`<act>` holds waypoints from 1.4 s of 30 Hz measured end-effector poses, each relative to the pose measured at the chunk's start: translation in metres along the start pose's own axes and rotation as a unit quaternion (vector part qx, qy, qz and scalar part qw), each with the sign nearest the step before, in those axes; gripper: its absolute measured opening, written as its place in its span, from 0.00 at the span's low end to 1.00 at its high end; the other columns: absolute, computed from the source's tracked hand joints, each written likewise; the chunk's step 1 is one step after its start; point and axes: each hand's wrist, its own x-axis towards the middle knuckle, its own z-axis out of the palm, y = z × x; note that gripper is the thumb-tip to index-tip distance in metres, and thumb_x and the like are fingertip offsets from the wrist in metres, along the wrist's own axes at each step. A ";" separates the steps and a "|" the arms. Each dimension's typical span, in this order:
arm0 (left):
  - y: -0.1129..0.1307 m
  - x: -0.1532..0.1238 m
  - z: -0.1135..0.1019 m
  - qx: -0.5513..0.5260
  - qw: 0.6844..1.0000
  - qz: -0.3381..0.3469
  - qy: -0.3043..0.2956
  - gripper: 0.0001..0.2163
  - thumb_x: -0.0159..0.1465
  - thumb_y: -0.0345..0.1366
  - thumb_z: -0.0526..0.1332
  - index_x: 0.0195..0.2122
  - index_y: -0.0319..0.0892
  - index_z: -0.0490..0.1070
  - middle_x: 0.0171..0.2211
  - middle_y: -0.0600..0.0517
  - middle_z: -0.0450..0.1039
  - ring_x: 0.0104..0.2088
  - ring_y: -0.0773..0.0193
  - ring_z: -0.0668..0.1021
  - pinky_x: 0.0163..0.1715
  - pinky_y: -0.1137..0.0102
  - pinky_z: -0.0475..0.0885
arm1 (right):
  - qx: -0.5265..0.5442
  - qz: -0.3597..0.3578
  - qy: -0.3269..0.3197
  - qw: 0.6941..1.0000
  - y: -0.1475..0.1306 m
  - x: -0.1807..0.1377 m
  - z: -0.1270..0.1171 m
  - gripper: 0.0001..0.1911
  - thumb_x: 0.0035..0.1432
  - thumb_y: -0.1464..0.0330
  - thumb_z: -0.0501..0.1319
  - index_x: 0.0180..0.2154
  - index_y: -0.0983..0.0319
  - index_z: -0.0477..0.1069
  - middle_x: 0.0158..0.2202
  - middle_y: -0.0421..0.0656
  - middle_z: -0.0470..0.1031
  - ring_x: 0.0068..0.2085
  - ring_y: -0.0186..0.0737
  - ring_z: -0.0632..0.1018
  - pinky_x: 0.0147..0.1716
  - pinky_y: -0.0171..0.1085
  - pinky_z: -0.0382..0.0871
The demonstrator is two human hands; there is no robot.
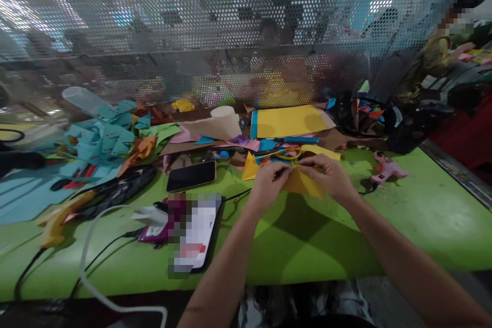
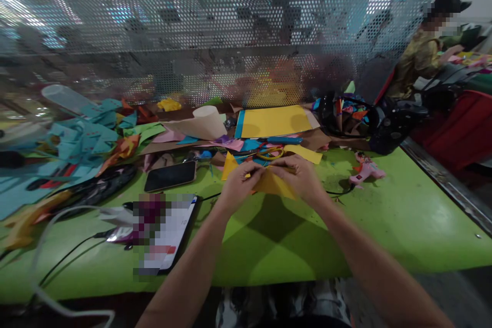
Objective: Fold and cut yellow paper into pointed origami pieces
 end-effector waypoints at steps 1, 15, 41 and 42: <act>-0.002 0.000 0.001 -0.038 0.999 -0.030 0.012 0.09 0.64 0.38 0.57 0.31 0.42 0.73 0.31 0.51 0.76 0.34 0.62 0.74 0.36 0.70 0.66 | 0.039 0.013 0.002 0.999 -0.003 0.000 -0.002 0.11 0.57 0.60 0.63 0.40 0.56 0.80 0.41 0.44 0.82 0.44 0.46 0.79 0.46 0.44 0.71; -0.001 -0.002 0.008 -0.223 0.963 -0.151 -0.004 0.17 0.57 0.52 0.63 0.28 0.41 0.70 0.27 0.55 0.69 0.31 0.66 0.69 0.32 0.73 0.64 | 0.042 -0.021 0.031 0.998 -0.007 0.001 -0.001 0.11 0.50 0.67 0.67 0.39 0.58 0.77 0.38 0.44 0.80 0.37 0.43 0.78 0.37 0.40 0.72; 0.001 -0.003 0.015 -0.248 0.959 -0.137 -0.005 0.13 0.60 0.46 0.60 0.31 0.40 0.72 0.29 0.54 0.71 0.32 0.66 0.70 0.34 0.73 0.65 | -0.244 -0.243 0.077 0.936 -0.009 -0.013 0.002 0.11 0.63 0.68 0.60 0.41 0.52 0.80 0.36 0.43 0.80 0.39 0.44 0.76 0.41 0.45 0.63; 0.001 -0.003 0.015 -0.251 0.959 -0.132 0.000 0.13 0.60 0.46 0.60 0.31 0.40 0.72 0.30 0.54 0.72 0.33 0.66 0.71 0.35 0.73 0.65 | -0.242 -0.244 0.079 0.936 -0.009 -0.013 0.002 0.11 0.63 0.68 0.60 0.41 0.52 0.80 0.36 0.43 0.80 0.39 0.44 0.76 0.41 0.45 0.63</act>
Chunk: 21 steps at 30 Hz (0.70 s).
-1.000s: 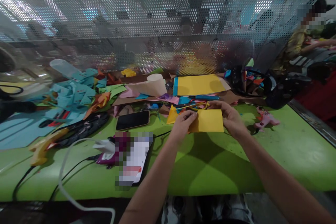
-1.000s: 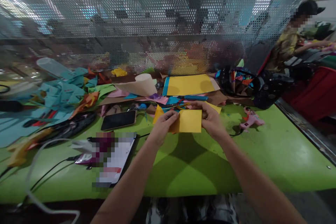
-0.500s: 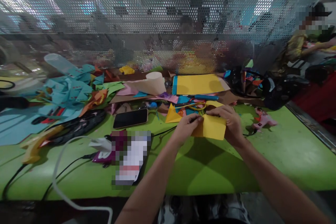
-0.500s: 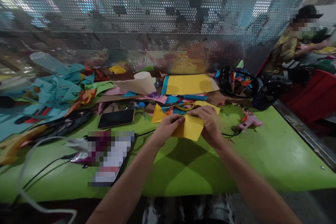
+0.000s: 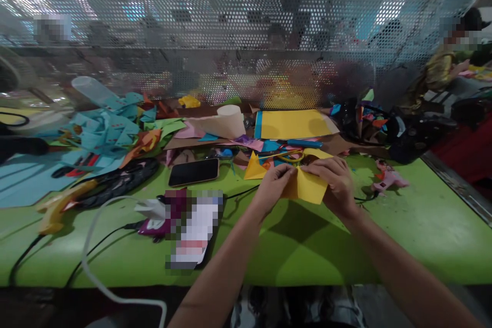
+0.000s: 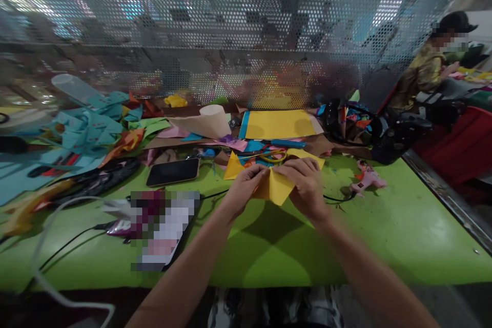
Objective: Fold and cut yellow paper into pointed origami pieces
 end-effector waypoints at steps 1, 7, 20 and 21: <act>-0.001 0.000 0.000 -0.001 1.000 0.005 0.000 0.13 0.60 0.46 0.61 0.31 0.40 0.72 0.30 0.54 0.72 0.33 0.65 0.71 0.36 0.72 0.65 | 0.003 0.000 0.004 1.000 0.000 0.001 0.000 0.11 0.63 0.68 0.59 0.40 0.52 0.80 0.35 0.42 0.80 0.39 0.43 0.77 0.40 0.44 0.63; -0.001 0.002 0.002 -0.046 0.999 0.011 -0.001 0.12 0.57 0.44 0.65 0.34 0.40 0.75 0.33 0.52 0.75 0.36 0.64 0.74 0.40 0.71 0.67 | 0.027 -0.020 0.014 0.999 0.003 0.000 0.004 0.09 0.63 0.68 0.60 0.38 0.54 0.80 0.34 0.41 0.80 0.37 0.41 0.77 0.39 0.43 0.64; 0.005 0.002 -0.004 -0.097 0.994 0.023 0.032 0.11 0.54 0.40 0.69 0.35 0.40 0.76 0.34 0.51 0.77 0.36 0.65 0.76 0.39 0.72 0.69 | 0.216 0.183 0.013 0.959 0.017 0.004 0.005 0.05 0.51 0.68 0.66 0.34 0.59 0.78 0.34 0.44 0.81 0.36 0.44 0.79 0.35 0.39 0.69; 0.006 0.002 -0.004 -0.100 0.994 0.021 0.032 0.11 0.53 0.40 0.69 0.35 0.40 0.76 0.33 0.51 0.77 0.35 0.66 0.75 0.38 0.72 0.69 | 0.245 0.227 0.011 0.942 0.019 0.004 0.006 0.04 0.51 0.67 0.66 0.33 0.59 0.78 0.34 0.44 0.81 0.35 0.43 0.78 0.34 0.39 0.68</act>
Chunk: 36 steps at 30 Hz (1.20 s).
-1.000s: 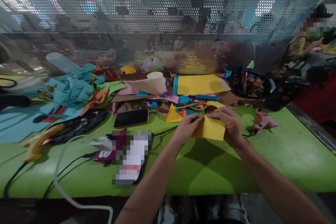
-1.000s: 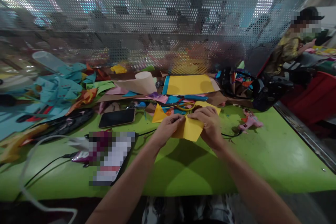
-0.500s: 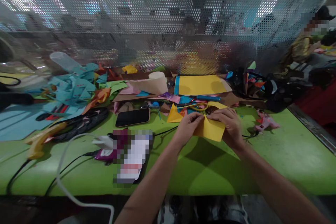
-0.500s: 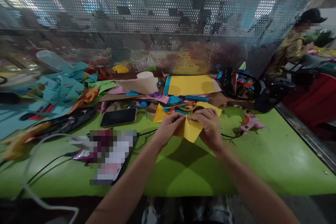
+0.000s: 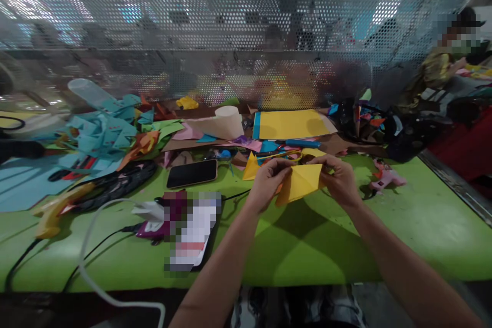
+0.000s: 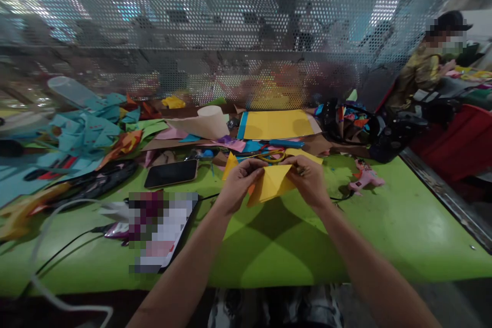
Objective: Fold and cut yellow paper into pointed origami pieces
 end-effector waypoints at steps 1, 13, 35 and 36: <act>0.000 0.000 0.000 -0.002 1.000 -0.001 -0.001 0.11 0.53 0.40 0.69 0.34 0.40 0.76 0.32 0.51 0.77 0.35 0.66 0.75 0.37 0.73 0.69 | 0.032 0.043 -0.001 0.999 0.002 0.000 0.000 0.04 0.51 0.67 0.66 0.32 0.59 0.78 0.33 0.43 0.81 0.34 0.42 0.78 0.32 0.38 0.68; 0.004 0.004 -0.010 -0.054 0.996 -0.024 0.067 0.18 0.47 0.43 0.74 0.34 0.40 0.74 0.29 0.55 0.73 0.29 0.71 0.72 0.29 0.78 0.67 | 0.237 0.215 -0.068 0.945 0.000 0.010 -0.004 0.15 0.38 0.61 0.76 0.28 0.60 0.77 0.26 0.39 0.74 0.27 0.34 0.71 0.28 0.35 0.64; 0.003 -0.001 -0.009 0.119 0.989 0.091 0.007 0.05 0.58 0.35 0.63 0.34 0.41 0.75 0.32 0.51 0.75 0.32 0.67 0.75 0.34 0.72 0.72 | 0.259 0.182 -0.057 0.947 0.006 0.010 -0.007 0.09 0.44 0.69 0.69 0.32 0.58 0.77 0.37 0.41 0.78 0.38 0.39 0.76 0.34 0.35 0.68; 0.002 -0.001 -0.009 0.131 0.986 0.104 -0.005 0.05 0.59 0.34 0.62 0.35 0.41 0.76 0.34 0.50 0.75 0.33 0.66 0.75 0.35 0.72 0.72 | 0.256 0.178 -0.053 0.949 0.006 0.010 -0.007 0.06 0.44 0.70 0.68 0.29 0.59 0.77 0.36 0.41 0.78 0.40 0.40 0.76 0.35 0.36 0.68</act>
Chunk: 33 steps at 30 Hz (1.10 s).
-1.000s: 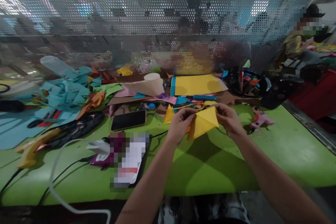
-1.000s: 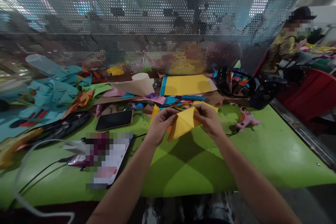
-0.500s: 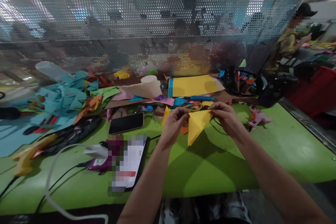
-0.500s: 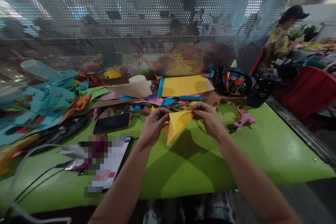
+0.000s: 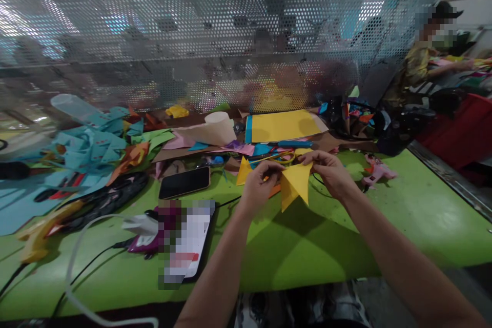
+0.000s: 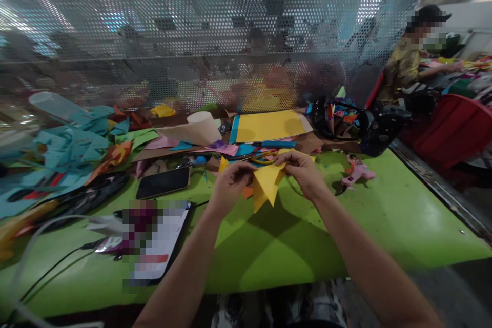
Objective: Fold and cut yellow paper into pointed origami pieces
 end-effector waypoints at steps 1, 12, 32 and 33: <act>0.000 0.000 0.000 0.009 1.000 0.014 -0.011 0.05 0.60 0.34 0.61 0.35 0.41 0.76 0.34 0.50 0.76 0.34 0.66 0.76 0.36 0.72 0.72 | 0.001 -0.003 0.004 1.000 0.001 0.000 0.000 0.04 0.43 0.70 0.68 0.27 0.59 0.76 0.36 0.41 0.78 0.41 0.41 0.76 0.36 0.36 0.68; 0.000 -0.003 0.003 0.182 0.969 0.148 0.075 0.10 0.65 0.30 0.57 0.40 0.46 0.78 0.38 0.49 0.78 0.41 0.62 0.78 0.45 0.68 0.71 | -0.032 -0.037 0.106 0.993 -0.003 -0.006 0.007 0.13 0.51 0.56 0.68 0.33 0.57 0.74 0.30 0.39 0.74 0.32 0.36 0.73 0.32 0.35 0.68; -0.014 -0.008 0.020 0.078 0.996 0.038 0.019 0.09 0.64 0.35 0.61 0.41 0.44 0.80 0.37 0.50 0.82 0.37 0.61 0.80 0.41 0.69 0.73 | 0.072 0.149 0.043 0.985 0.007 -0.014 0.025 0.17 0.36 0.62 0.77 0.31 0.61 0.80 0.31 0.42 0.81 0.30 0.38 0.79 0.34 0.38 0.75; -0.014 -0.009 0.020 0.085 0.995 0.042 0.022 0.09 0.63 0.35 0.61 0.41 0.44 0.81 0.37 0.50 0.82 0.37 0.60 0.80 0.41 0.68 0.72 | 0.069 0.146 0.041 0.986 0.007 -0.014 0.025 0.17 0.37 0.62 0.77 0.31 0.61 0.80 0.31 0.42 0.81 0.30 0.38 0.79 0.35 0.38 0.75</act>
